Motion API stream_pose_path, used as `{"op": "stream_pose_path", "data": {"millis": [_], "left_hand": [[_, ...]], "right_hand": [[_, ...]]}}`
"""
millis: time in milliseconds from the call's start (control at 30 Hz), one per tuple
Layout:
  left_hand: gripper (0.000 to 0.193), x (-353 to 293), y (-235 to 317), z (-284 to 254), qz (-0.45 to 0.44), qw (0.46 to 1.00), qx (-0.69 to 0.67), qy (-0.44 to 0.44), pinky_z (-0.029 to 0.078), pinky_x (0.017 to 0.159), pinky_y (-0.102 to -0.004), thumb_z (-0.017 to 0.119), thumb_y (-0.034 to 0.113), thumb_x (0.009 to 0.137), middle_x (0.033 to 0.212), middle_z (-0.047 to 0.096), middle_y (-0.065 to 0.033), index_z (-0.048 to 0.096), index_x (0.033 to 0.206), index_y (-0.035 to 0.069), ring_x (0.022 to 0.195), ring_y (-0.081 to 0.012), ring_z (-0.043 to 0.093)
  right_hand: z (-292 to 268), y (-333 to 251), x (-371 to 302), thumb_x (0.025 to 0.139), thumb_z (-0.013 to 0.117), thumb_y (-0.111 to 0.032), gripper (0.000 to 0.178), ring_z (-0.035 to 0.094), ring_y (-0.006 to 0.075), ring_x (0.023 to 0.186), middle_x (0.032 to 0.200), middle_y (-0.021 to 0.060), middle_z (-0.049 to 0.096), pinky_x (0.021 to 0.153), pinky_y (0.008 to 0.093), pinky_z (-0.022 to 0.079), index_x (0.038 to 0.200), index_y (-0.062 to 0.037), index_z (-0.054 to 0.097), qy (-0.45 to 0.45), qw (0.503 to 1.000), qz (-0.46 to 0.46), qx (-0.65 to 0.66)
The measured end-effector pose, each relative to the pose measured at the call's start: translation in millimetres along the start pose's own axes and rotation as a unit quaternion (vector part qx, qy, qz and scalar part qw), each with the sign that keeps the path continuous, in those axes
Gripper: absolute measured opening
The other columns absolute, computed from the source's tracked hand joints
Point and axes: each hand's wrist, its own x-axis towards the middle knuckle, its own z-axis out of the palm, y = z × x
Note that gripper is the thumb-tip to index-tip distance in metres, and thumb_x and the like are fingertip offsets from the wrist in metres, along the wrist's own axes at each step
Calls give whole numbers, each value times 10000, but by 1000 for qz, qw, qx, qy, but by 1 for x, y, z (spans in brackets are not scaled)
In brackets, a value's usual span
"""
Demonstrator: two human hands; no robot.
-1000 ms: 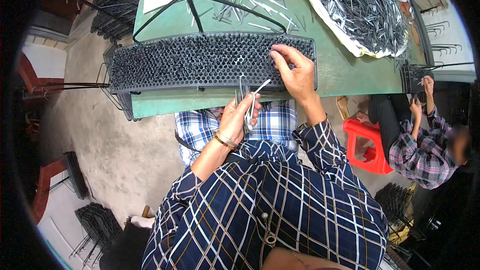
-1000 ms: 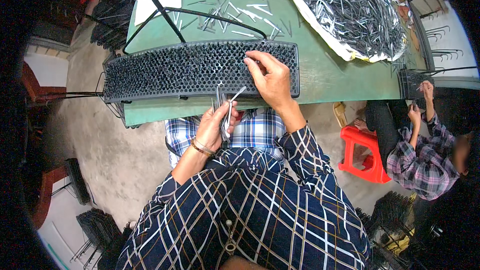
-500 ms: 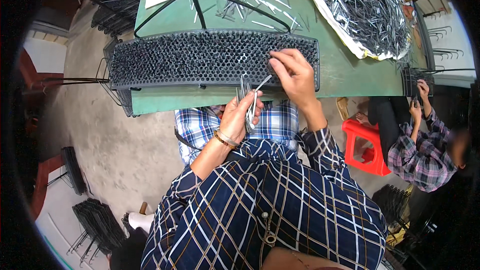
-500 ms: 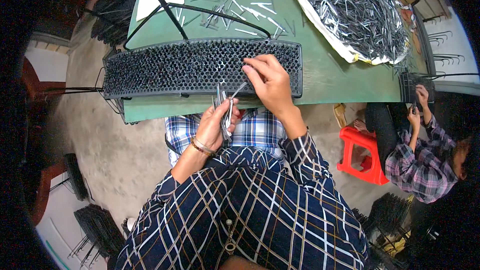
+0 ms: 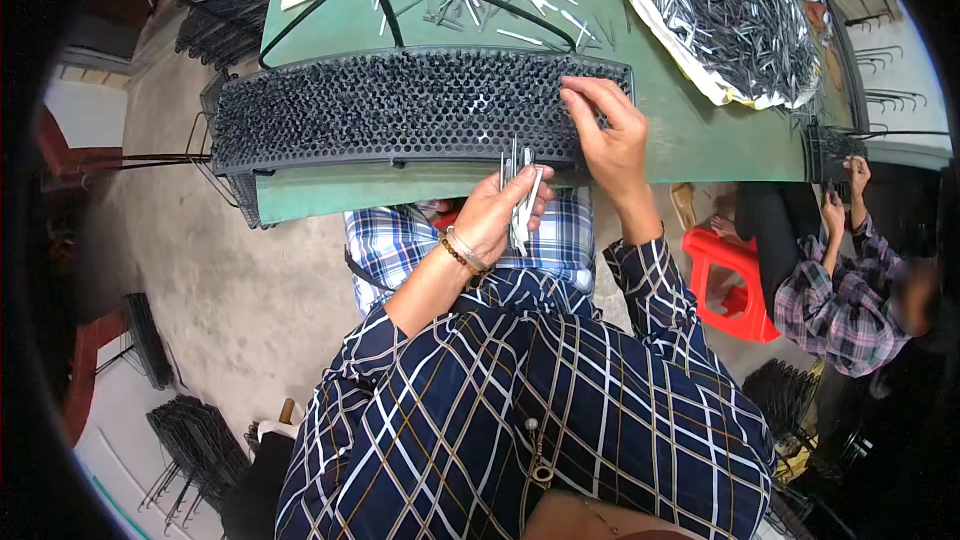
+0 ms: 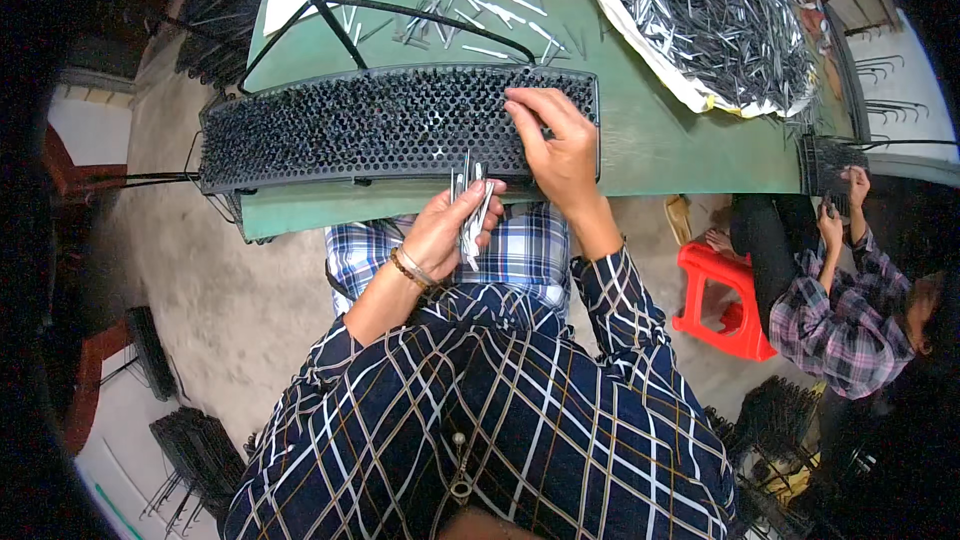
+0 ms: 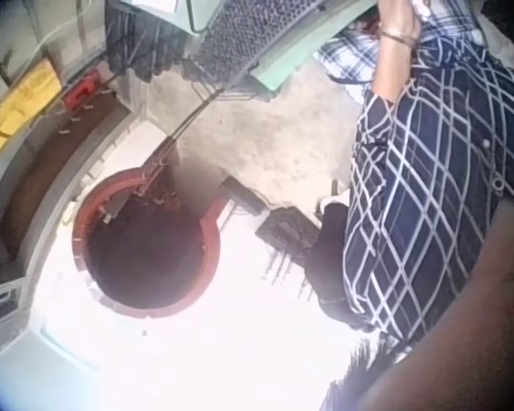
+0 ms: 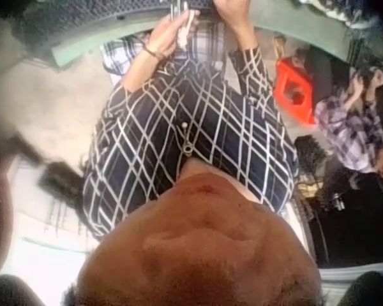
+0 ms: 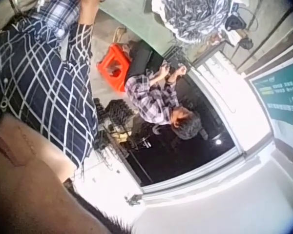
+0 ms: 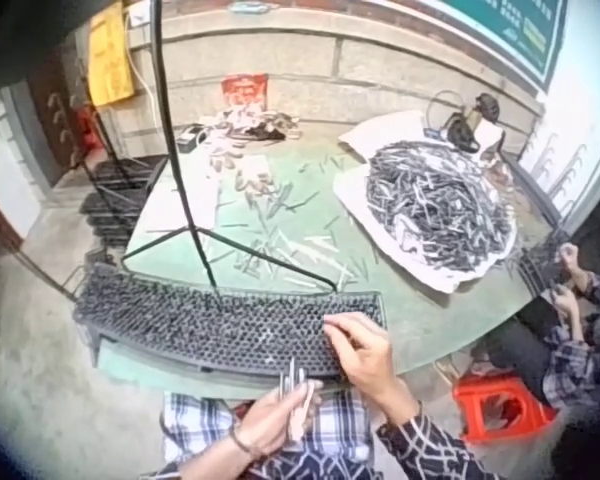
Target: The person is manually inserting small metal needles into a perforated grid plate on a workbench.
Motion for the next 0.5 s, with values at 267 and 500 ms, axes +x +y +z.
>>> {"op": "stream_pose_path", "data": {"millis": [267,500], "left_hand": [[277,1,-6,-11,-18,999,38,1,491,577,-214,528,198,933,862,619,-48,575,1119,-2,710,-92,573],[284,-6,-1,-9,-18,1000,7,1,510,613,-235,546,229,924,873,594,-50,554,1101,7,732,-115,579]], "right_hand": [[10,19,-4,782,661,-35,153,622,233,813,900,105,645,725,319,480,935,-34,674,-52,978,-156,-132],[9,12,-11,773,663,-56,195,605,247,829,958,100,618,678,298,469,968,-44,666,-37,979,-133,-148]]}}
